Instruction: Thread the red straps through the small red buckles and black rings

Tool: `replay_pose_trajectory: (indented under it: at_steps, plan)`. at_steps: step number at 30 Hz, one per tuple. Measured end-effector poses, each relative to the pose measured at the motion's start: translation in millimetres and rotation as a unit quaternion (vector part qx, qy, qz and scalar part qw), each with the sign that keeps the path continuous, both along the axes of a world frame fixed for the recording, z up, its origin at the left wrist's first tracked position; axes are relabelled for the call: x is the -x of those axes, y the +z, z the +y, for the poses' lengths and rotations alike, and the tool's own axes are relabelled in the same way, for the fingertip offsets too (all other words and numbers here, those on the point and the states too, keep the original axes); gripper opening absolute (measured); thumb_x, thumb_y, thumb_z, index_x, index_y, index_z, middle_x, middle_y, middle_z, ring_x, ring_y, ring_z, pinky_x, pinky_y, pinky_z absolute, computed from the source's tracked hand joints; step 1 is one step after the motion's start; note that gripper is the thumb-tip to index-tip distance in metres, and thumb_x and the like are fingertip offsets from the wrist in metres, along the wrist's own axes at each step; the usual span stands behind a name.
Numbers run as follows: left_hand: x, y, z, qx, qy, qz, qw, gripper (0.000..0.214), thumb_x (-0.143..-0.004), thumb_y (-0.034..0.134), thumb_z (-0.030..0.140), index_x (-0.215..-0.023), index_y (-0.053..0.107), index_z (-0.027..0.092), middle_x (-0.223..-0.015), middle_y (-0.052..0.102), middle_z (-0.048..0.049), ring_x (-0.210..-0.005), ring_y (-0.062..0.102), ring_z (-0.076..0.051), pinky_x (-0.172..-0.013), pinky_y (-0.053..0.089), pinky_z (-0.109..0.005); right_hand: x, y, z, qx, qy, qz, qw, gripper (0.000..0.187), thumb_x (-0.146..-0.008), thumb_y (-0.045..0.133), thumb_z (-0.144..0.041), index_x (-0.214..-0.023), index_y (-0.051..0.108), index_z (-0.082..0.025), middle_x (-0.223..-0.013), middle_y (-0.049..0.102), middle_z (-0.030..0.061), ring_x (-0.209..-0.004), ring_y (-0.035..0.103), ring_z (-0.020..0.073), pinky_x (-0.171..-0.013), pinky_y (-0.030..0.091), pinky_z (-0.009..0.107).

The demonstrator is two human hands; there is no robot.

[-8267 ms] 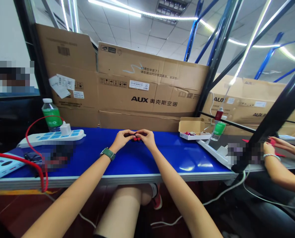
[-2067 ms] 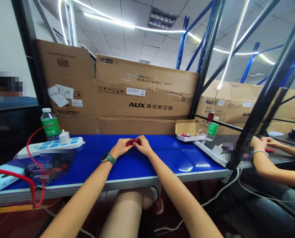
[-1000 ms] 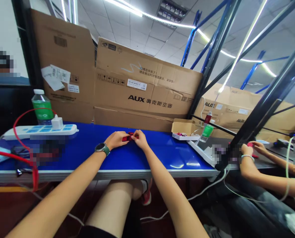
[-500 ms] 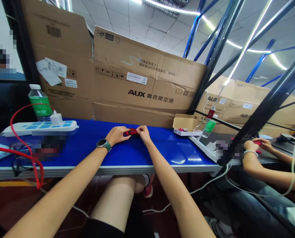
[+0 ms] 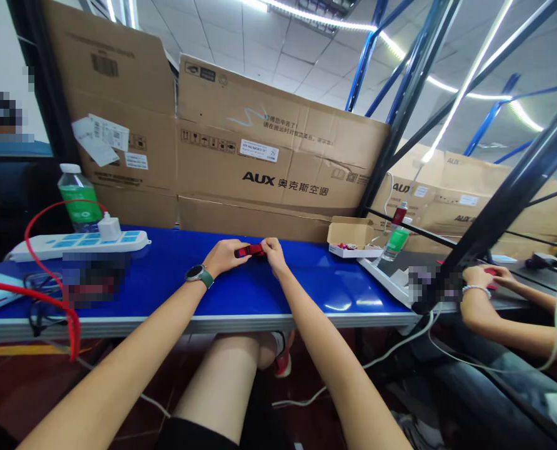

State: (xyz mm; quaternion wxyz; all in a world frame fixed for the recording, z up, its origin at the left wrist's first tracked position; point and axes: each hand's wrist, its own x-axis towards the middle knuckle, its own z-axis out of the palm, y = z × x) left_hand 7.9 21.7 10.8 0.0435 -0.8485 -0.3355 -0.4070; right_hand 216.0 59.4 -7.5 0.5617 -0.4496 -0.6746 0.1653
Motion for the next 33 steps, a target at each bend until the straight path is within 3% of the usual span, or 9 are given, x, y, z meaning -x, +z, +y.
replay_pose_trajectory:
  at_steps: [3,6,11,13,16,19,23,27,33]
  plan:
    - [0,-1.8,4,0.002,0.004,-0.002,1.0,0.033,-0.087,0.067,0.042,-0.111,0.077,0.022,-0.096,0.075,-0.0085,-0.086,0.069,-0.022,-0.082,0.05,-0.03,-3,-3.9,9,0.038,-0.007,0.103,0.994,0.028,-0.092,0.043,-0.043,-0.083,0.057,-0.02,-0.081,0.059,0.0038,-0.077,0.055,0.0182,-0.068,0.047,0.026]
    - [5,-4.6,9,0.022,-0.005,-0.019,1.0,0.037,-0.086,0.068,0.043,-0.114,0.076,0.021,-0.1,0.076,-0.0089,-0.089,0.071,-0.024,-0.083,0.051,-0.031,-10,-3.0,10,0.07,-0.026,0.148,0.986,0.025,-0.087,0.041,-0.03,-0.102,0.057,-0.019,-0.091,0.062,0.0064,-0.079,0.058,0.0192,-0.066,0.047,0.027]
    - [7,-8.5,12,0.142,-0.012,-0.074,0.987,0.047,-0.087,0.065,0.039,-0.129,0.069,0.019,-0.088,0.078,-0.0075,-0.071,0.072,-0.023,-0.074,0.055,-0.032,-15,9.0,-12,-0.049,-0.157,0.082,0.983,0.054,-0.081,0.036,-0.016,-0.133,0.048,-0.018,-0.117,0.057,0.0145,-0.107,0.055,0.0251,-0.095,0.043,0.041]
    - [5,-9.6,12,0.175,-0.017,-0.097,0.98,0.047,-0.089,0.061,0.034,-0.132,0.066,0.018,-0.078,0.077,-0.0047,-0.065,0.071,-0.021,-0.07,0.055,-0.031,-10,14.1,-27,-0.092,-0.177,-0.045,0.979,0.054,-0.083,0.041,-0.016,-0.137,0.046,-0.019,-0.13,0.052,0.0167,-0.124,0.045,0.0293,-0.104,0.035,0.046]
    - [1,-10.2,12,0.168,-0.02,-0.122,0.978,0.042,-0.086,0.06,0.029,-0.126,0.067,0.018,-0.081,0.077,-0.0036,-0.067,0.071,-0.019,-0.068,0.054,-0.028,6,16.6,-41,-0.11,-0.028,-0.31,0.944,0.039,-0.088,0.056,-0.026,-0.127,0.057,-0.025,-0.12,0.061,0.0124,-0.119,0.049,0.0307,-0.103,0.031,0.049]
    - [0,-9.3,11,0.175,0.022,-0.143,0.974,0.028,-0.084,0.06,0.032,-0.106,0.068,0.017,-0.073,0.073,-0.0023,-0.063,0.067,-0.018,-0.06,0.049,-0.026,20,14.6,-45,-0.091,-0.001,-0.413,0.906,0.032,-0.088,0.066,-0.037,-0.116,0.064,-0.023,-0.105,0.069,0.0121,-0.104,0.056,0.0296,-0.097,0.031,0.049]
    - [2,-8.4,13,0.175,0.05,-0.114,0.977,0.024,-0.084,0.059,0.041,-0.079,0.064,0.019,-0.066,0.069,-0.0012,-0.06,0.063,-0.017,-0.057,0.043,-0.025,27,13.7,-48,-0.099,-0.038,-0.407,0.907,0.024,-0.09,0.065,-0.042,-0.102,0.068,-0.022,-0.1,0.072,0.0108,-0.096,0.061,0.0265,-0.091,0.034,0.042]
    - [1,-11.3,17,0.192,0.026,-0.111,0.975,0.027,-0.08,0.063,0.045,-0.074,0.065,0.019,-0.069,0.071,-0.0025,-0.065,0.065,-0.018,-0.059,0.043,-0.025,30,16.3,-53,-0.086,-0.046,-0.381,0.92,0.02,-0.088,0.065,-0.041,-0.092,0.071,-0.022,-0.092,0.075,0.0084,-0.089,0.065,0.0244,-0.083,0.037,0.035]
    - [14,-7.8,22,0.179,0.183,-0.208,0.944,0.019,-0.084,0.062,0.036,-0.08,0.069,0.019,-0.071,0.072,-0.0075,-0.071,0.068,-0.023,-0.065,0.045,-0.029,28,15.7,-47,-0.077,-0.014,-0.355,0.932,0.02,-0.08,0.073,-0.038,-0.088,0.075,-0.019,-0.079,0.073,0.0085,-0.076,0.067,0.024,-0.075,0.042,0.031]
